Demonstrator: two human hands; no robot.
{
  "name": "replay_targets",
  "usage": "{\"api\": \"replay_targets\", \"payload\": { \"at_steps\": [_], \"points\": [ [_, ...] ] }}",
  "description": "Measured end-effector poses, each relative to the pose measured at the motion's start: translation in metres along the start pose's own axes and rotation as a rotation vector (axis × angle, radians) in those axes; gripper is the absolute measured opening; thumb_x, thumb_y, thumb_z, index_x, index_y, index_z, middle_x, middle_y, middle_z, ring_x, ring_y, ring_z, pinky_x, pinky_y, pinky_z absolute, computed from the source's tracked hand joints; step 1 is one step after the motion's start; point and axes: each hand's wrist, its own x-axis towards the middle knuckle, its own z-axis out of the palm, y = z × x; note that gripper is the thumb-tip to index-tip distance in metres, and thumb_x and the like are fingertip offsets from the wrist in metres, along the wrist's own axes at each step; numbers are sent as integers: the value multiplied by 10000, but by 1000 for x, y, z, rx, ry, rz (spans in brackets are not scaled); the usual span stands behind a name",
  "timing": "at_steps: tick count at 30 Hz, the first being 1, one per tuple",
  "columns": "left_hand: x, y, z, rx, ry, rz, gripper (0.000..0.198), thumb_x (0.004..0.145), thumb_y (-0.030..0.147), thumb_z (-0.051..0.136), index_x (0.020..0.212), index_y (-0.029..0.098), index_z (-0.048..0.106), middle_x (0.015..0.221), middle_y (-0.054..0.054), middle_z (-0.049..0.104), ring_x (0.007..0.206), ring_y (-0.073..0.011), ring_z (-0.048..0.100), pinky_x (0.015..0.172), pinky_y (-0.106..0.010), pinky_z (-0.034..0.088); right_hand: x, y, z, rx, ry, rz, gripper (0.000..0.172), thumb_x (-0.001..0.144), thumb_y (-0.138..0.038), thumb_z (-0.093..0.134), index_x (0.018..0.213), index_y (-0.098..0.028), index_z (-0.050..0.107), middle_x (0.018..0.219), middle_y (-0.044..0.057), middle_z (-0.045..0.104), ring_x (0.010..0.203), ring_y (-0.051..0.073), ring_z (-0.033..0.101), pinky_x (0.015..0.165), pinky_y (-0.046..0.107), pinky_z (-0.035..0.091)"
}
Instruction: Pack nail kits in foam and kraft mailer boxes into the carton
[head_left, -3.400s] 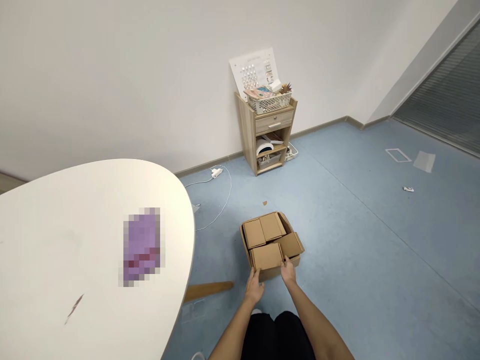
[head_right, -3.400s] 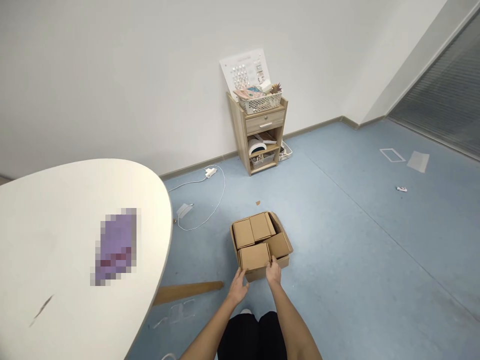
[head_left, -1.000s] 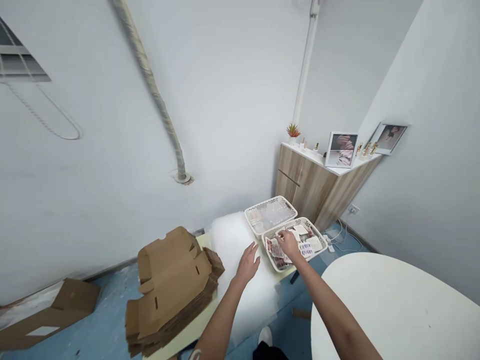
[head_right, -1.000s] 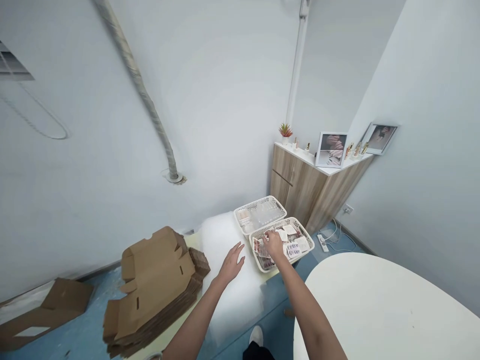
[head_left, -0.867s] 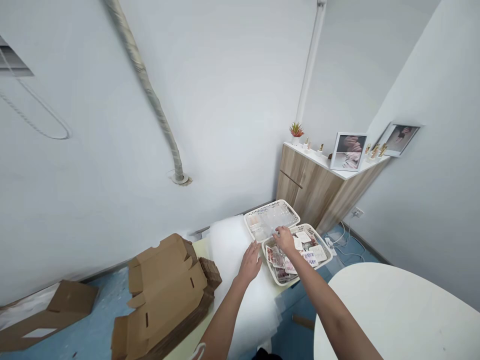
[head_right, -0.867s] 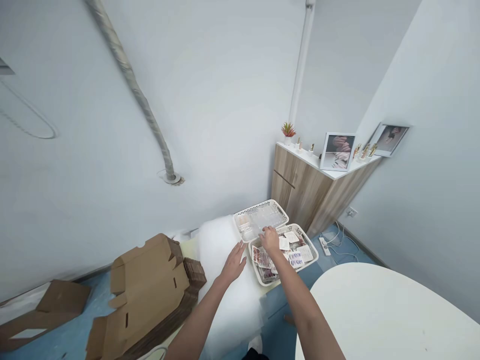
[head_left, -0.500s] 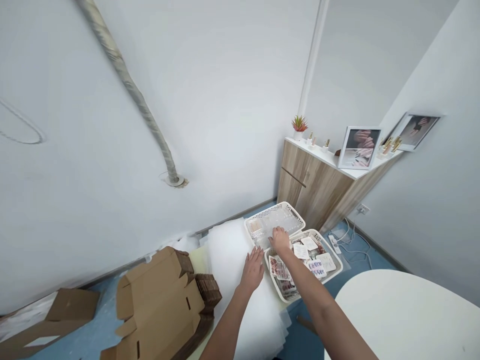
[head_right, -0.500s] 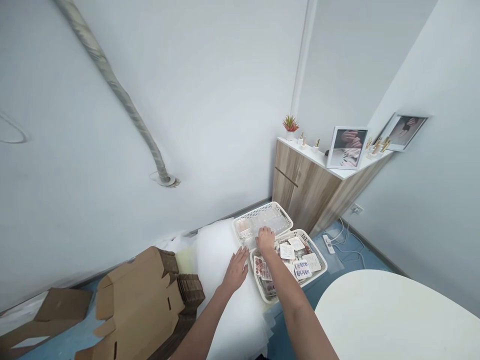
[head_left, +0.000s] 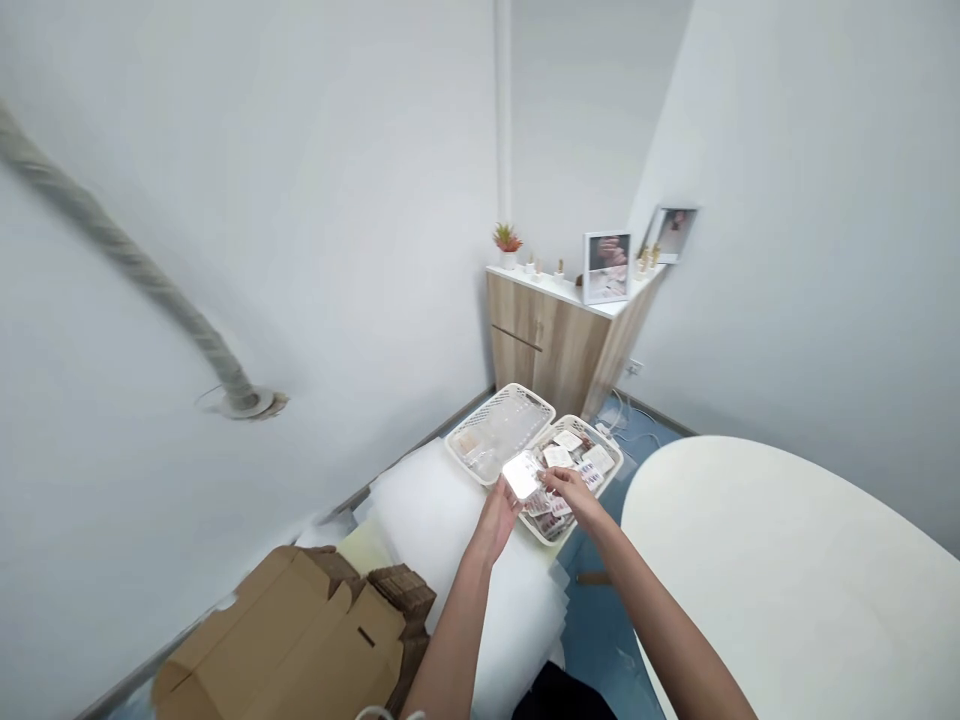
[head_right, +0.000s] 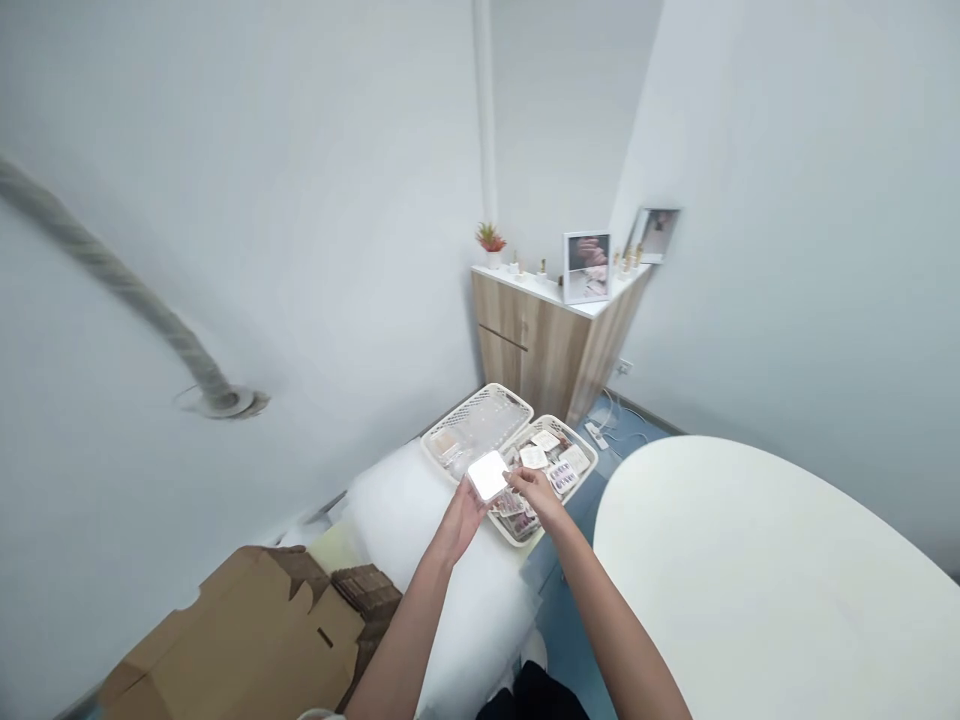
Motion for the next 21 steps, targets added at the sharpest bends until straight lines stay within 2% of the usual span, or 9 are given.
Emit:
{"api": "replay_targets", "payload": {
  "at_steps": [2,4,9,12,14,15,16,18,21],
  "points": [
    [-9,-5,21,-58,-167,-93,706,819,696,543,1304,182,553,1372,-136,564,1325,-321,462,1101,-485,367,-35,0,-11,83,-14,56,445,692,-620,683,712,-178,637,641,-22,561,626,127,481,658,261,373],
    [-19,-14,41,-76,-273,-154,774,773,740,563,1309,182,550,1360,-139,573,1332,-329,450,1108,-491,355,-67,1,-22,138,2,62,447,710,-621,668,725,-174,649,655,-15,569,634,126,486,668,259,379],
    [-40,-45,79,-120,-382,-209,853,712,789,583,1314,185,542,1292,-148,616,1283,-333,500,1099,-493,364,-125,13,-51,112,170,-5,474,778,-640,587,675,-179,624,636,-8,552,639,137,486,674,275,400],
    [-47,-67,104,-84,-342,-235,814,706,765,619,1266,176,572,1198,-148,662,1214,-317,560,1062,-463,404,-151,25,-70,9,447,-60,476,793,-645,560,680,-186,619,689,24,591,708,176,537,710,311,444],
    [-53,-83,125,-39,-304,-260,788,690,759,641,1211,170,596,1112,-142,691,1145,-309,607,1015,-446,442,-170,32,-83,-51,657,-144,416,790,-604,596,853,-198,659,883,60,647,873,215,580,781,339,473],
    [-57,-93,137,-11,-296,-280,778,685,764,641,1184,169,606,1070,-136,701,1109,-305,627,985,-441,462,-181,35,-89,-73,707,-191,412,787,-576,620,989,-219,658,1025,73,647,983,231,578,830,355,482],
    [-62,-102,151,16,-299,-302,769,688,772,628,1165,170,612,1038,-129,706,1077,-301,641,955,-437,481,-193,38,-95,-92,708,-233,453,787,-546,640,1129,-251,627,1167,77,617,1091,241,556,882,372,482],
    [-74,-122,178,62,-327,-343,749,729,785,564,1169,181,611,1016,-116,709,1042,-290,653,911,-430,506,-219,41,-108,-149,620,-290,587,794,-501,662,1331,-315,514,1381,70,508,1261,249,475,990,408,449],
    [-99,-152,219,108,-364,-399,730,812,780,434,1212,192,596,1076,-121,698,1063,-285,646,910,-428,511,-258,47,-128,-274,540,-311,641,845,-473,623,1436,-341,411,1493,53,414,1376,254,372,1103,442,361]
  ]
}}
